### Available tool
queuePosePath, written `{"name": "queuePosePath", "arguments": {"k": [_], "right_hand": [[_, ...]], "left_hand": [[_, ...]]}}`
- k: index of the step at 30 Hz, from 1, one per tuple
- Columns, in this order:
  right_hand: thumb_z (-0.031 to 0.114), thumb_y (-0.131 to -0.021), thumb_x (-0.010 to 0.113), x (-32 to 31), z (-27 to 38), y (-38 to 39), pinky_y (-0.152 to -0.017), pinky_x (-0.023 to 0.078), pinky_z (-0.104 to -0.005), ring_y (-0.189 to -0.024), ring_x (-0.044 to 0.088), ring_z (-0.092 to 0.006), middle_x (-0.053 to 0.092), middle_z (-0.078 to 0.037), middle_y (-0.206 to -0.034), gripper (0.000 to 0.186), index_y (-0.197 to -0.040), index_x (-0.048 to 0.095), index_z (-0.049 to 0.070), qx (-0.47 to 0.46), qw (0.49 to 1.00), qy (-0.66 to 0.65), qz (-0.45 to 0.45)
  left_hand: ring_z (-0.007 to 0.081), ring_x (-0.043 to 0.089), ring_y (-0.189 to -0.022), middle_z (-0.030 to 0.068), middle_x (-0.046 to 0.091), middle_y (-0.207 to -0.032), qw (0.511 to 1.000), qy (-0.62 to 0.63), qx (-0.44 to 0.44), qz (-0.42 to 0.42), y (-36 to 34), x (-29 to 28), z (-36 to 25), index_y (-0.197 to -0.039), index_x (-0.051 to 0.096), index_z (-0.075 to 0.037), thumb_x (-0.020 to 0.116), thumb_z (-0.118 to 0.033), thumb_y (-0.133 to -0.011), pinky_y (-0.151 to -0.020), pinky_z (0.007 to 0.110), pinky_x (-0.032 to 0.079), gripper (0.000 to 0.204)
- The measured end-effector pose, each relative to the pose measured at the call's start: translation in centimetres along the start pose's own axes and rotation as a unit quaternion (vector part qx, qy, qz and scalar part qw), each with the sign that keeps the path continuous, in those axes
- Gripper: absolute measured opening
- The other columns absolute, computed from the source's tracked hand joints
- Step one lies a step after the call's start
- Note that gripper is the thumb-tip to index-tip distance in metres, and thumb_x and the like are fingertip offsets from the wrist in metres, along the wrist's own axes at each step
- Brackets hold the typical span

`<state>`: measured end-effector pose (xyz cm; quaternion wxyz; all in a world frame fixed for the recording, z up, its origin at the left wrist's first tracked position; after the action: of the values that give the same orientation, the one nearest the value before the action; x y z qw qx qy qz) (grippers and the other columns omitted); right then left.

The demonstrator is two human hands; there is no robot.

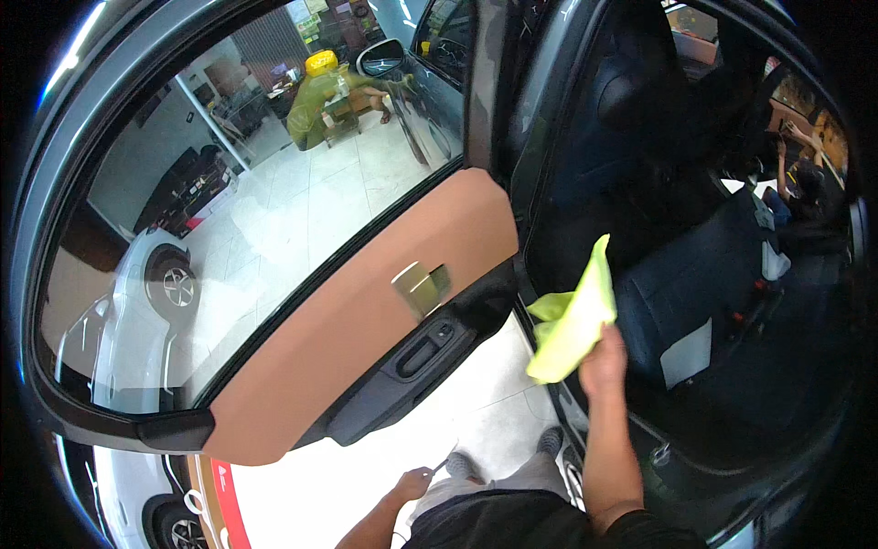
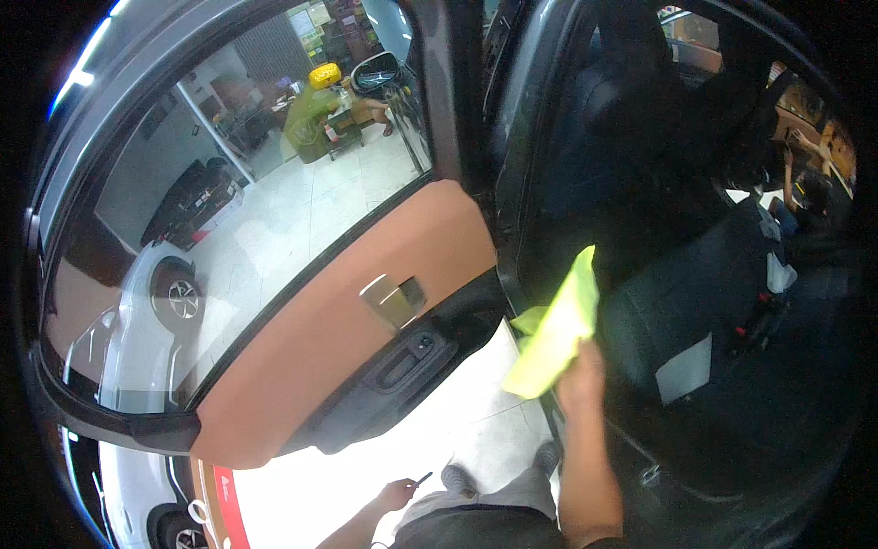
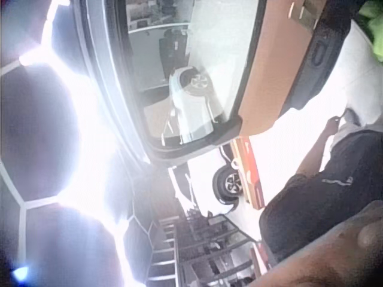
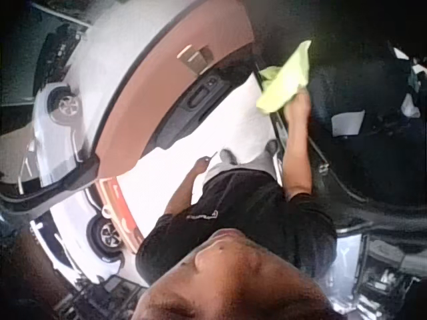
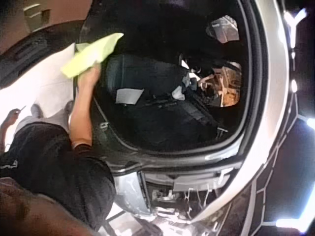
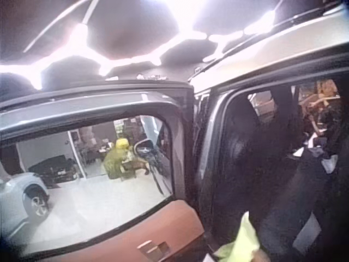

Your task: The person installs a protective film on the interior door panel of a car. They use a plastic squeegee to smooth the film and a knife to trim the excess material around the door handle and edges. The person also wipes the surface with a yellow cloth to clean it.

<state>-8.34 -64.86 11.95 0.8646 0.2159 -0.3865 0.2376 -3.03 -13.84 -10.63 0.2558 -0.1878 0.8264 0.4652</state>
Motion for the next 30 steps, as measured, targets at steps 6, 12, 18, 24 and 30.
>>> {"name": "queuePosePath", "arguments": {"k": [6,12,18,24,30], "right_hand": [[0.017,-0.099,0.054,17.3,-9.6,8.7,-0.077,0.046,-0.0359,-0.080,0.060,-0.0277,0.065,-0.011,-0.087,0.022,-0.092,0.061,-0.002,-0.185,0.841,0.490,0.137],[0.028,-0.099,0.052,25.8,-13.7,8.1,-0.081,0.045,-0.0546,-0.089,0.059,-0.0448,0.061,-0.027,-0.093,0.028,-0.098,0.055,-0.001,-0.388,0.719,0.570,0.084],[0.013,-0.095,0.055,27.4,-16.0,12.4,-0.074,0.046,-0.0527,-0.078,0.059,-0.0454,0.059,-0.025,-0.081,0.016,-0.093,0.057,-0.003,-0.393,0.699,0.578,0.149],[0.010,-0.095,0.054,20.8,-18.7,14.5,-0.076,0.045,-0.0531,-0.080,0.058,-0.0459,0.060,-0.026,-0.083,0.012,-0.093,0.057,-0.002,-0.264,0.770,0.546,0.198],[0.009,-0.096,0.052,23.3,-15.8,13.4,-0.078,0.045,-0.0526,-0.087,0.059,-0.0465,0.060,-0.028,-0.088,0.010,-0.093,0.056,0.000,-0.305,0.814,0.462,0.176]], "left_hand": [[0.0389,0.061,-0.114,0.0183,0.067,-0.120,0.995,-0.008,-0.088,0.053,5.0,-0.6,10.8,-0.118,0.067,-0.009,0.044,-0.034,-0.098,-0.100,0.046,0.047,0.039],[0.0226,0.069,-0.090,0.0081,0.073,-0.094,0.994,-0.078,-0.071,0.029,6.1,-0.1,20.8,-0.115,0.069,-0.012,0.056,-0.033,-0.096,-0.078,0.038,0.055,0.031],[0.0300,0.063,-0.113,0.0129,0.067,-0.120,0.982,0.004,-0.140,0.124,6.5,0.9,26.2,-0.121,0.068,-0.013,0.064,-0.020,-0.090,-0.099,0.036,0.051,0.033],[0.0273,0.066,-0.107,0.0155,0.066,-0.120,0.983,-0.112,-0.060,0.133,4.9,-1.2,20.2,-0.117,0.067,-0.008,0.062,-0.020,-0.092,-0.090,0.039,0.055,0.028],[0.0204,0.067,-0.085,0.0100,0.072,-0.098,0.989,0.020,-0.116,0.088,5.6,-3.2,16.4,-0.121,0.066,-0.011,0.054,-0.029,-0.100,-0.076,0.036,0.053,0.031]]}}
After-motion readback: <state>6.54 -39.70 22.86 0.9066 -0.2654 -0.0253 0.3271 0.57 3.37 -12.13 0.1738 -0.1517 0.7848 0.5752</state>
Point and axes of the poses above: each hand's wrist, its own y-axis away from the middle knuckle, its own x-axis out of the palm, z = x × y, the point moved 8 cm from there along -y, towards the middle knuckle
